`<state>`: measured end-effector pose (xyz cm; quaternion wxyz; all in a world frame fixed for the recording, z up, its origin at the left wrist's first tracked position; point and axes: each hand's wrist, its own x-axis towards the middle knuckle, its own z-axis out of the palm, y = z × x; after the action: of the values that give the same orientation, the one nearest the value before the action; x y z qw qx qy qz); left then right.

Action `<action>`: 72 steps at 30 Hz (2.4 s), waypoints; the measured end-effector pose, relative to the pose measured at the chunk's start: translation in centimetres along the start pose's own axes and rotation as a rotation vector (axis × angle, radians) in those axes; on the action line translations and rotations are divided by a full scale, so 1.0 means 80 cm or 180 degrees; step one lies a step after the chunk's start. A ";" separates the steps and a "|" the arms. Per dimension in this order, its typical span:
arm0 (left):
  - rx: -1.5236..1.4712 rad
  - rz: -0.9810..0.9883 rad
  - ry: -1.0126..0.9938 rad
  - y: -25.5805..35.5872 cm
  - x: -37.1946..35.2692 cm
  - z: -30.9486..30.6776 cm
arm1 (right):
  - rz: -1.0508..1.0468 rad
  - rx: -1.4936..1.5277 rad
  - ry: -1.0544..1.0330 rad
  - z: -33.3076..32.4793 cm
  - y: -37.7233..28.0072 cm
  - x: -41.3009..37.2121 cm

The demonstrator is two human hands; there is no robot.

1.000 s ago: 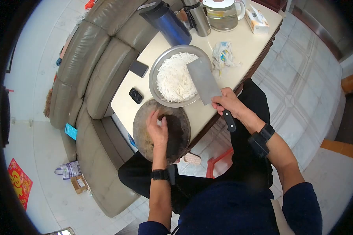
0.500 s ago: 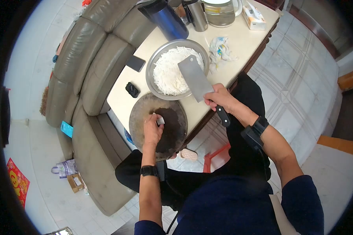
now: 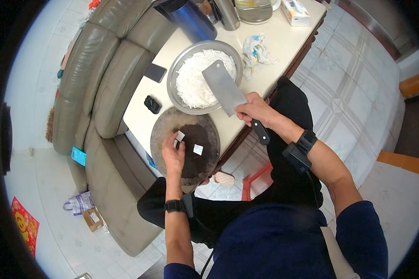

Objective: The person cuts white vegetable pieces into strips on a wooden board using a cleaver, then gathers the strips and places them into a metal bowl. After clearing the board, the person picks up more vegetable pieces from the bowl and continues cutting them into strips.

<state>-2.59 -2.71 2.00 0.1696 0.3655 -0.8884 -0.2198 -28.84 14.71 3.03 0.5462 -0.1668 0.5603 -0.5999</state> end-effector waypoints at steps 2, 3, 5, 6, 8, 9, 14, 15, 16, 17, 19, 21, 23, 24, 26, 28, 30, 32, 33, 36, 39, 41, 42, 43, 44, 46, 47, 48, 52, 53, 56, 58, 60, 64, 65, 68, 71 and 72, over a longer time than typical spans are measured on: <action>0.0595 0.0268 0.0195 -0.010 0.016 0.007 | 0.0026 -0.0036 0.0019 0.002 -0.001 0.000; 0.0595 0.0268 0.0183 -0.013 0.022 0.010 | 0.0034 -0.0030 0.0025 0.002 0.000 0.001; 0.0704 -0.0076 -0.0366 -0.016 0.033 0.017 | 0.0023 0.0042 -0.0002 0.001 0.003 0.003; 0.0702 -0.0071 -0.0382 -0.016 0.039 0.018 | 0.0031 0.0050 0.0011 0.001 0.002 0.003; 0.0609 -0.0384 -0.0524 -0.015 0.048 0.017 | 0.0065 -0.0062 0.0009 0.002 0.000 0.001; 0.0612 -0.0390 -0.0527 -0.018 0.051 0.016 | 0.0071 -0.0060 0.0005 0.003 0.000 0.001; 0.0255 -0.0578 -0.0614 -0.023 0.048 0.007 | 0.0038 -0.0023 0.0067 0.002 0.000 0.000; 0.0265 -0.0568 -0.0631 -0.025 0.042 0.004 | 0.0041 -0.0004 0.0079 0.001 0.000 0.000; -0.0159 -0.0739 -0.0517 -0.027 0.032 0.001 | 0.0014 -0.0032 0.0078 0.000 0.001 0.000; -0.0585 -0.0914 -0.0397 -0.029 0.020 -0.003 | -0.0010 -0.0064 0.0074 -0.002 0.001 0.000; -0.1418 -0.1354 -0.0181 -0.030 -0.016 -0.002 | 0.0028 -0.0038 0.0094 -0.001 -0.002 -0.002; -0.2410 -0.2095 0.0172 -0.023 -0.053 0.006 | 0.0060 -0.0012 0.0100 0.001 -0.002 0.000; -0.2725 -0.2391 0.0377 -0.026 -0.082 0.025 | 0.0057 -0.0116 0.0033 0.001 0.000 0.002; -0.2732 -0.2408 0.0386 -0.023 -0.088 0.031 | 0.0070 -0.0127 0.0024 0.003 0.001 0.002; -0.2668 -0.2435 0.0612 -0.020 -0.096 0.040 | 0.0086 -0.0048 0.0043 0.008 0.000 0.000; -0.2485 -0.2351 0.0547 -0.018 -0.093 0.043 | 0.0128 -0.0150 0.0025 0.010 0.001 0.000; -0.2290 -0.2254 0.0497 -0.019 -0.089 0.043 | 0.0152 -0.0244 -0.0006 0.013 0.001 0.002; -0.2186 -0.2294 0.0450 -0.020 -0.088 0.045 | 0.0132 -0.0194 0.0000 0.013 0.003 0.002; -0.2136 -0.2313 0.0422 -0.020 -0.088 0.046 | 0.0133 -0.0201 -0.0001 0.013 0.003 0.002; -0.2137 -0.2207 0.0537 -0.018 -0.090 0.046 | 0.0091 -0.0252 -0.0056 0.017 0.002 0.002; -0.1736 -0.2134 0.0650 -0.014 -0.085 0.041 | 0.0136 -0.0318 -0.0017 0.019 0.001 0.001; -0.1327 -0.1798 0.0863 -0.031 -0.076 0.039 | 0.0129 -0.0222 -0.0026 0.019 0.001 0.000; -0.0913 -0.1465 0.1064 -0.040 -0.070 0.035 | 0.0128 -0.0220 -0.0029 0.018 0.002 0.001; -0.0908 -0.1467 0.1065 -0.038 -0.059 0.025 | 0.0117 -0.0240 -0.0055 0.016 0.006 0.003; -0.0494 -0.1332 0.1083 -0.035 -0.046 0.015 | 0.0105 -0.0259 -0.0080 0.015 0.008 0.005; -0.0081 -0.1181 0.1106 -0.043 -0.023 0.005 | 0.0100 -0.0250 -0.0067 0.016 0.008 0.004; 0.0210 -0.1092 0.0872 -0.053 -0.014 0.005 | 0.0101 -0.0244 -0.0048 0.017 0.007 0.004; 0.0500 -0.1001 0.0634 -0.061 -0.007 0.006 | 0.0095 -0.0238 -0.0043 0.017 0.007 0.004; 0.0494 -0.1124 0.0261 -0.070 0.011 0.011 | 0.0075 -0.0211 -0.0035 0.016 0.007 0.004; 0.0375 -0.1328 0.0095 -0.068 0.014 0.009 | 0.0024 -0.0214 -0.0050 0.015 0.008 0.003; 0.0369 -0.1409 0.0034 -0.058 0.016 0.002 | 0.0080 -0.0258 -0.0065 0.012 0.014 0.008; 0.0479 -0.1278 0.0138 -0.057 0.018 0.002 | 0.0093 -0.0269 -0.0043 0.014 0.012 0.007; 0.0340 -0.1487 0.0138 -0.059 0.022 0.002 | 0.0099 -0.0284 -0.0020 0.015 0.012 0.005; 0.0211 -0.1706 -0.0030 -0.083 0.026 0.004 | 0.0065 -0.0293 -0.0071 0.018 0.015 0.006; 0.0060 -0.1683 -0.0156 -0.089 0.024 0.005 | 0.0066 -0.0313 -0.0049 0.018 0.017 0.007; -0.0501 -0.1770 -0.0026 -0.104 0.010 0.012 | 0.0029 -0.0323 -0.0072 0.018 0.016 0.005; -0.1566 -0.2010 0.0585 -0.094 -0.025 0.010 | -0.0004 -0.0371 -0.0087 0.016 0.018 0.006; -0.2222 -0.2117 0.0945 -0.084 -0.038 0.008 | 0.0000 -0.0363 -0.0090 0.017 0.017 0.006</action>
<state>3.04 -4.60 -2.42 0.3271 0.5776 -0.5637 -0.4916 -27.30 13.95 2.10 0.5437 -0.2061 0.5857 -0.5647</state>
